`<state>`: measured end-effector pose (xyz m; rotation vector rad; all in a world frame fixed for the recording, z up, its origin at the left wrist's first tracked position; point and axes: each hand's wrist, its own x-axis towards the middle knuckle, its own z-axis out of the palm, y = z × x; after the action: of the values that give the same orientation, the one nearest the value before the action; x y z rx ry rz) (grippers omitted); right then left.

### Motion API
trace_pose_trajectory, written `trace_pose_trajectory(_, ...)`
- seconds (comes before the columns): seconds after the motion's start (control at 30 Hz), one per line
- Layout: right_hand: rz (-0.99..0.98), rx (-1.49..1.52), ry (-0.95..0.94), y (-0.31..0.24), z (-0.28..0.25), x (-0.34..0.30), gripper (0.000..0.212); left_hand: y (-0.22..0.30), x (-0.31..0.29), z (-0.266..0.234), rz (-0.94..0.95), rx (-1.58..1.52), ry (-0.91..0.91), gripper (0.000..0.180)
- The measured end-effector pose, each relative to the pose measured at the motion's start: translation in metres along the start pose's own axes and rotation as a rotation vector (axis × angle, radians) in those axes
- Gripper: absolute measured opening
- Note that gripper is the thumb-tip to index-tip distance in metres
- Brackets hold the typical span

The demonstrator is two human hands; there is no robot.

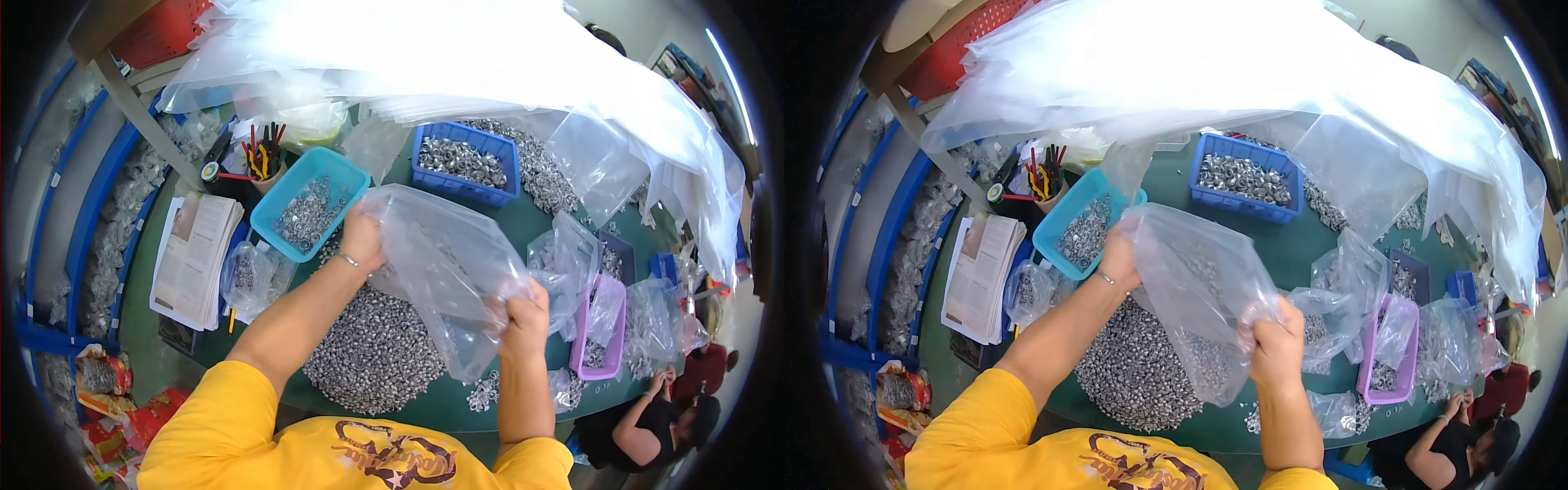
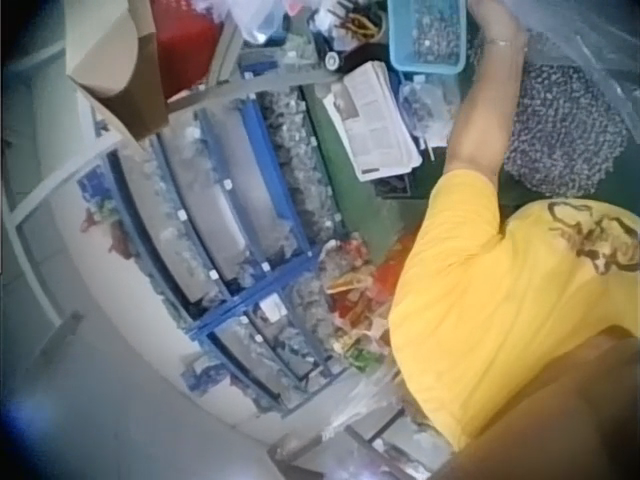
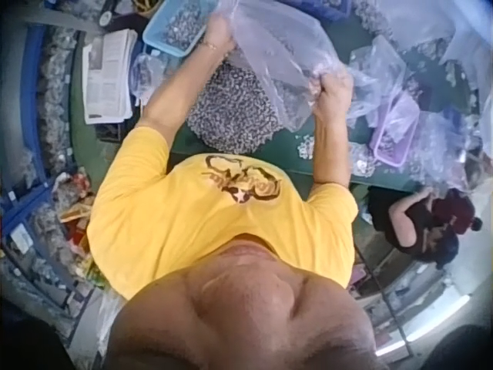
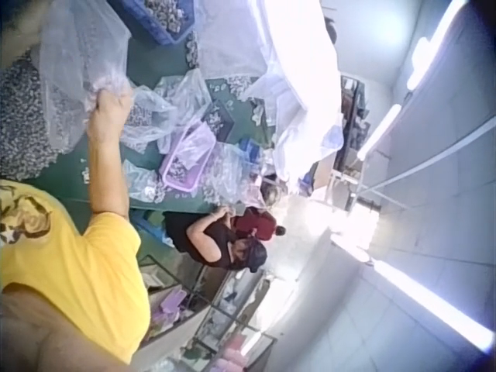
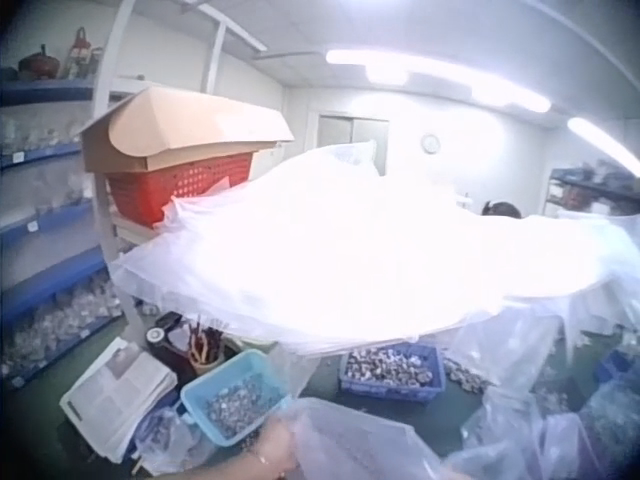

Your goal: The person sorts through a pile of small metal components by hand on a workbench, placing selected items into plastic bags and plastic bins.

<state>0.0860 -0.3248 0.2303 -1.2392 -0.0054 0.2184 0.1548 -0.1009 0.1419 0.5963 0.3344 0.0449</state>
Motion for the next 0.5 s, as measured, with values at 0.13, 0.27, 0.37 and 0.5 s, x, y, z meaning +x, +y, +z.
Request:
trace_pose_trajectory(0.13,-0.204,-0.012,0.095,-0.025,-0.012,-0.035,0.022,-0.006,-0.021,0.03,0.034,-0.047,-0.011,0.027)
trace_pose_trajectory(0.27,-0.421,-0.126,0.226,-0.027,-0.028,-0.076,0.029,-0.011,-0.051,0.046,0.127,0.282,-0.279,0.027)
trace_pose_trajectory(0.37,-0.145,0.235,0.165,-0.022,-0.036,-0.089,0.029,-0.036,-0.046,0.034,0.081,0.161,-0.443,0.017)
trace_pose_trajectory(0.5,0.204,-0.287,0.07,0.014,-0.095,-0.115,0.021,-0.058,-0.079,0.036,-0.278,0.263,-0.255,0.015)
